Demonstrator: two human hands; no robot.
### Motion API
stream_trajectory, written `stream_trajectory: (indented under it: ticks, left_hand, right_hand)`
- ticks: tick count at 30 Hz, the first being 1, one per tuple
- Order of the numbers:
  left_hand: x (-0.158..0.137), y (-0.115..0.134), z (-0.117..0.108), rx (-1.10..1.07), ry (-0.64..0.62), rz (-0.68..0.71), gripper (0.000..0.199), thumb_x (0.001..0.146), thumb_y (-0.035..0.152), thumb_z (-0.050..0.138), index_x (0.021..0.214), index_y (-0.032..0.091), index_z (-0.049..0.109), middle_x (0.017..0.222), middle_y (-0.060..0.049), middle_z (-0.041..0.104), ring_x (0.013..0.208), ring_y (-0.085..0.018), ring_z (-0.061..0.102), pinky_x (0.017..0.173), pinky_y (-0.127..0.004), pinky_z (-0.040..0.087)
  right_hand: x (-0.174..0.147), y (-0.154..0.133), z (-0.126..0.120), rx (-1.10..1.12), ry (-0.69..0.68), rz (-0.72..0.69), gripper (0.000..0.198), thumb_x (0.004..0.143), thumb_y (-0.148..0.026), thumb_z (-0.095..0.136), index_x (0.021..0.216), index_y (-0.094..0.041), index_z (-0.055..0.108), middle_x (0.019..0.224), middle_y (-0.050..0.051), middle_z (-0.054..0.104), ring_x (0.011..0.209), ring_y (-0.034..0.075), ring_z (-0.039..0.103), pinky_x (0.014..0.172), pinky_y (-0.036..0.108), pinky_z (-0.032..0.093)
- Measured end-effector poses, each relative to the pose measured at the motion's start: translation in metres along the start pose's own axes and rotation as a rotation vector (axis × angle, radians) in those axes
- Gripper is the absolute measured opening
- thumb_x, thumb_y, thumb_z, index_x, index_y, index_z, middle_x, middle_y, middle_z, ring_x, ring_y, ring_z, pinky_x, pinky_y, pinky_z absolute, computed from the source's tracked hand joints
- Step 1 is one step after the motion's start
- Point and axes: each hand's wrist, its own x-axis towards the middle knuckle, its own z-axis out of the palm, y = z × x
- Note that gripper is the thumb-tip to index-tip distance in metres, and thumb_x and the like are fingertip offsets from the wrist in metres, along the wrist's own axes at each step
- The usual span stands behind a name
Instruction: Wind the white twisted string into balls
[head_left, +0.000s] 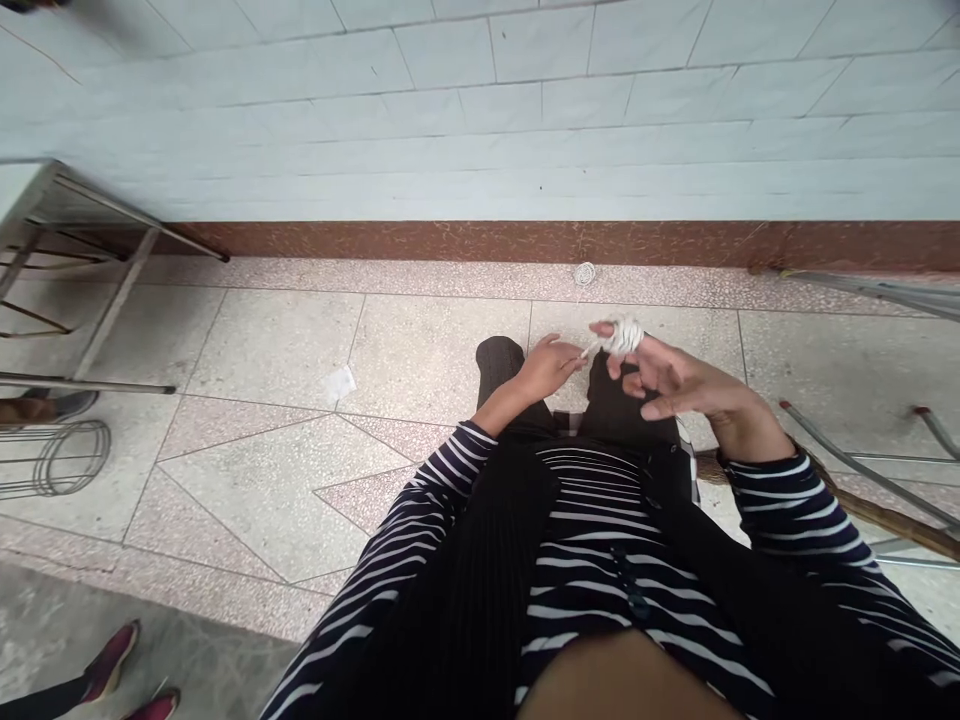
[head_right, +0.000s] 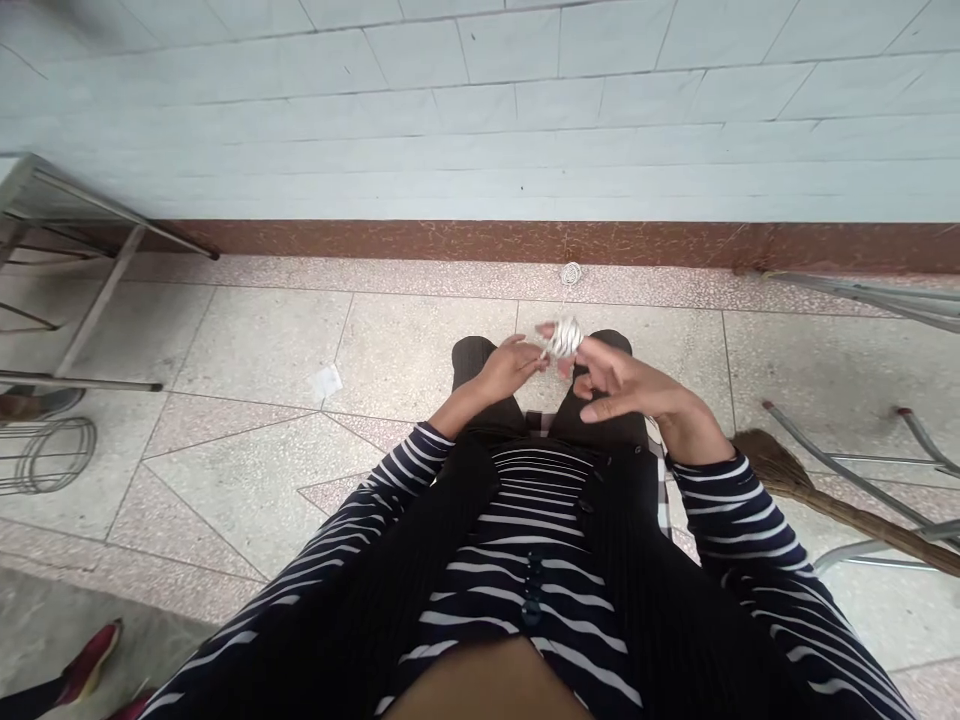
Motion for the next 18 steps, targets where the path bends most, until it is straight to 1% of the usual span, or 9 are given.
stream_trajectory:
  ticks: [2,4,7,10,12,14,16,17,18]
  left_hand:
    - [-0.006,0.007,0.006,0.06,-0.062,0.047,0.031,0.115,0.028,0.054,0.109,0.018,0.082,0.102,-0.007,0.085,0.104,-0.021,0.08,0.134,-0.053,0.044]
    - [-0.011,0.011,0.004,0.153,-0.035,0.11,0.032,0.116,0.028,0.052,0.111,0.018,0.082,0.098,-0.006,0.083,0.099,-0.019,0.079,0.135,-0.054,0.043]
    - [-0.014,0.01,-0.011,0.268,0.037,0.173,0.03,0.115,0.027,0.053,0.111,0.02,0.082,0.095,-0.005,0.079,0.099,-0.019,0.077,0.137,-0.056,0.04]
    - [-0.012,0.003,-0.027,0.299,0.05,0.173,0.027,0.114,0.024,0.055,0.109,0.019,0.081,0.094,-0.005,0.077,0.097,-0.018,0.075,0.138,-0.056,0.039]
    - [-0.008,0.0,-0.033,0.275,0.061,0.164,0.028,0.114,0.024,0.053,0.111,0.02,0.08,0.099,-0.005,0.078,0.099,-0.018,0.075,0.138,-0.056,0.039]
    - [-0.002,-0.003,-0.034,0.206,0.073,0.164,0.028,0.114,0.025,0.052,0.112,0.022,0.08,0.105,-0.005,0.08,0.106,-0.019,0.076,0.138,-0.056,0.036]
    - [0.005,-0.006,-0.03,0.102,0.084,0.137,0.027,0.114,0.026,0.053,0.113,0.023,0.08,0.112,-0.005,0.083,0.114,-0.019,0.077,0.138,-0.056,0.036]
    - [0.008,-0.008,-0.025,0.048,0.088,0.105,0.026,0.114,0.026,0.054,0.114,0.023,0.08,0.115,-0.005,0.084,0.117,-0.02,0.077,0.137,-0.055,0.037]
    - [0.01,-0.009,-0.02,0.001,0.089,0.062,0.026,0.114,0.026,0.055,0.115,0.022,0.08,0.118,-0.006,0.085,0.119,-0.02,0.077,0.135,-0.054,0.039]
  right_hand:
    - [0.008,0.009,-0.01,-0.236,0.165,0.136,0.104,0.082,-0.042,0.089,0.174,-0.038,0.043,0.132,0.008,0.056,0.096,0.02,0.051,0.084,0.034,0.052]
    - [0.019,0.028,-0.012,-0.467,0.236,0.238,0.1,0.072,-0.037,0.087,0.167,-0.03,0.055,0.136,0.012,0.057,0.104,0.026,0.054,0.087,0.039,0.055]
    - [0.027,0.056,-0.001,-0.54,0.086,0.285,0.096,0.068,-0.03,0.082,0.162,-0.024,0.061,0.143,0.015,0.059,0.115,0.031,0.056,0.099,0.048,0.056]
    - [0.022,0.062,0.012,-0.495,-0.007,0.263,0.089,0.072,-0.029,0.082,0.158,-0.024,0.065,0.142,0.015,0.062,0.118,0.032,0.056,0.1,0.048,0.057]
    - [0.015,0.055,0.016,-0.442,-0.047,0.242,0.083,0.075,-0.032,0.084,0.156,-0.025,0.068,0.144,0.015,0.062,0.12,0.031,0.055,0.097,0.044,0.057]
    - [0.008,0.044,0.019,-0.31,-0.136,0.194,0.081,0.081,-0.038,0.087,0.159,-0.029,0.067,0.149,0.013,0.06,0.12,0.028,0.055,0.093,0.038,0.057]
    - [0.002,0.029,0.021,-0.096,-0.258,0.081,0.085,0.086,-0.045,0.089,0.165,-0.034,0.061,0.157,0.011,0.056,0.121,0.024,0.056,0.09,0.032,0.056]
    - [0.0,0.022,0.022,0.006,-0.297,0.007,0.089,0.087,-0.047,0.09,0.168,-0.036,0.057,0.16,0.011,0.054,0.123,0.023,0.057,0.09,0.03,0.056]
    - [-0.001,0.015,0.021,0.083,-0.302,-0.062,0.094,0.087,-0.048,0.092,0.171,-0.038,0.053,0.163,0.01,0.052,0.125,0.023,0.056,0.089,0.029,0.055]
